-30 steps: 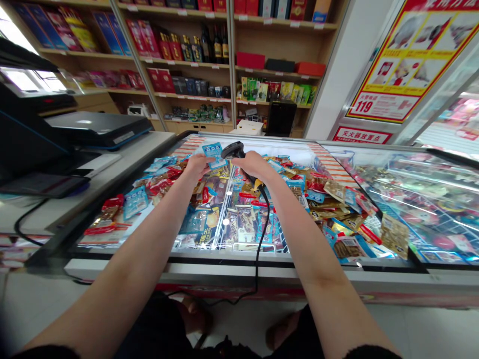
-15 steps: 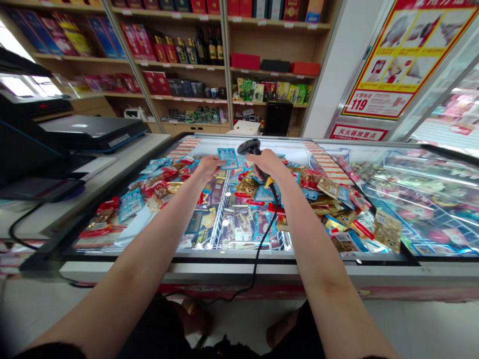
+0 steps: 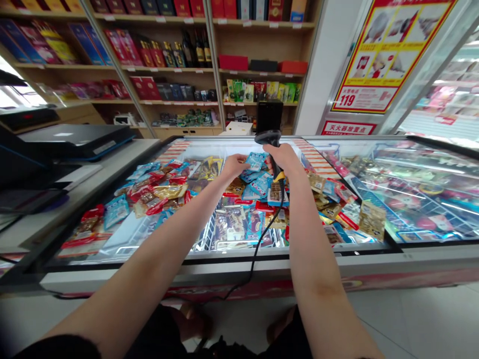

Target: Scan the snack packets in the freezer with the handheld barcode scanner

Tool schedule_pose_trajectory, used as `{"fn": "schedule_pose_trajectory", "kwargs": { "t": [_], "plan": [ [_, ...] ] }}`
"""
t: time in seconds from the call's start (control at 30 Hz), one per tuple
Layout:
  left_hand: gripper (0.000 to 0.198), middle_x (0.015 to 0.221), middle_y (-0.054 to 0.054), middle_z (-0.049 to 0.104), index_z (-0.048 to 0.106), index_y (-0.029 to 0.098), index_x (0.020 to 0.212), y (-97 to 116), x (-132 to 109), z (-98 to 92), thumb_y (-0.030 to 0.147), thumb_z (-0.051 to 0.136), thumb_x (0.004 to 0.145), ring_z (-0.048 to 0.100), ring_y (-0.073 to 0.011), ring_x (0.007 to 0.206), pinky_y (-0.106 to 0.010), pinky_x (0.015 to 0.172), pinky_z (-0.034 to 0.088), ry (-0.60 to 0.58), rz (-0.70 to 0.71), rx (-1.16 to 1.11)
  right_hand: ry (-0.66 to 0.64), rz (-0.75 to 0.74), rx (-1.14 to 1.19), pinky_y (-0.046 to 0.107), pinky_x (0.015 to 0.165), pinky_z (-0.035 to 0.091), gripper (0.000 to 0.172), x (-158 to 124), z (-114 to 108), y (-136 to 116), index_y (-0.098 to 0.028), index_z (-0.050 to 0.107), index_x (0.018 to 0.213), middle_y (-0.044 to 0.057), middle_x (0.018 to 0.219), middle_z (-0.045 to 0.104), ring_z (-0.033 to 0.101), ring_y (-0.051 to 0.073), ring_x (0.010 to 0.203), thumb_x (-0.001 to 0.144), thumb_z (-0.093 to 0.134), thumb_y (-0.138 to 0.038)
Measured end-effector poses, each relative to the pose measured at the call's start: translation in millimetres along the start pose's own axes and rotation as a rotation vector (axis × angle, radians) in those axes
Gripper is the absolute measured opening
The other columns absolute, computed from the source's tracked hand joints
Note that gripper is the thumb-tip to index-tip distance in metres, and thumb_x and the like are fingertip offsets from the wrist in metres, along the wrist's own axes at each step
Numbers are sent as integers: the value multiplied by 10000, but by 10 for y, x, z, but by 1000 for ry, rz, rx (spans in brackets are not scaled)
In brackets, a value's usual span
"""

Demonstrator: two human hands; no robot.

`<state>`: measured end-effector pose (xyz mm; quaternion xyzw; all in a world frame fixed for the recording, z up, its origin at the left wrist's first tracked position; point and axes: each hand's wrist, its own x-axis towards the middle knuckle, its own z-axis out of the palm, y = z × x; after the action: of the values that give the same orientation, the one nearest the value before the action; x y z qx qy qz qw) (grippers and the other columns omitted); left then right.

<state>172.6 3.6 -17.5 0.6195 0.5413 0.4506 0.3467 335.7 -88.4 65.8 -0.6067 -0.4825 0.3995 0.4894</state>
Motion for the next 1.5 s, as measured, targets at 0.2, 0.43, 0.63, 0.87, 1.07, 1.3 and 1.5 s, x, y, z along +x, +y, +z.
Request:
{"fn": "schedule_pose_trajectory", "kwargs": {
  "t": [0.2, 0.43, 0.63, 0.87, 1.07, 1.3, 1.5],
  "plan": [
    [409, 1305, -147, 746, 750, 153, 1215, 28, -100, -127, 211, 733, 811, 676, -303, 1234, -388, 1097, 490, 8, 145, 357, -22, 13, -40, 262, 427, 475, 225, 32, 72, 30, -196, 574, 755, 18, 546, 590, 533, 148, 446, 940, 689, -250],
    [406, 1347, -160, 725, 747, 162, 1278, -84, -268, -603, 290, 686, 898, 647, -328, 1306, -412, 1153, 454, -45, 237, 631, -93, 15, -40, 260, 410, 462, 230, -13, 248, 29, -192, 574, 767, 15, 528, 587, 525, 141, 421, 960, 692, -233],
    [658, 1585, -160, 562, 684, 240, 1433, -250, -753, -1293, 444, 792, 816, 478, -396, 1496, -533, 1291, 257, -147, 221, 952, -210, 26, -84, 243, 402, 445, 288, -143, 499, -6, -191, 564, 727, 12, 506, 579, 515, 128, 405, 992, 667, -241],
    [1130, 1768, -129, 292, 504, 401, 1609, -656, -1514, -2092, 639, 915, 584, 147, -515, 1631, -717, 1276, 109, -159, 64, 1119, -293, 33, -89, 229, 397, 425, 336, -203, 668, -19, -198, 545, 693, -2, 514, 565, 502, 116, 397, 1012, 644, -238],
    [1020, 1776, -177, 248, 344, 306, 1703, -959, -1347, -1984, 792, 591, 842, 139, -508, 1634, -767, 1228, 198, -66, -10, 1101, -314, 37, -105, 236, 397, 414, 358, -222, 727, -17, -202, 536, 669, -3, 522, 564, 501, 119, 397, 1010, 642, -228],
    [928, 1758, -195, 293, 362, 278, 1695, -929, -650, -1681, 792, 407, 923, 141, -513, 1628, -798, 1225, 116, 77, -64, 1007, -332, 30, -94, 238, 401, 419, 373, -219, 749, 36, -195, 531, 670, -8, 526, 553, 499, 113, 412, 1038, 589, -201],
    [984, 1752, -226, 287, 347, 206, 1696, -790, -423, -1536, 830, 303, 937, 146, -497, 1632, -795, 1233, 66, 153, -124, 994, -357, 46, -113, 224, 399, 399, 361, -248, 792, 50, -201, 521, 690, -14, 495, 546, 497, 111, 395, 1043, 598, -195]
  ]
}}
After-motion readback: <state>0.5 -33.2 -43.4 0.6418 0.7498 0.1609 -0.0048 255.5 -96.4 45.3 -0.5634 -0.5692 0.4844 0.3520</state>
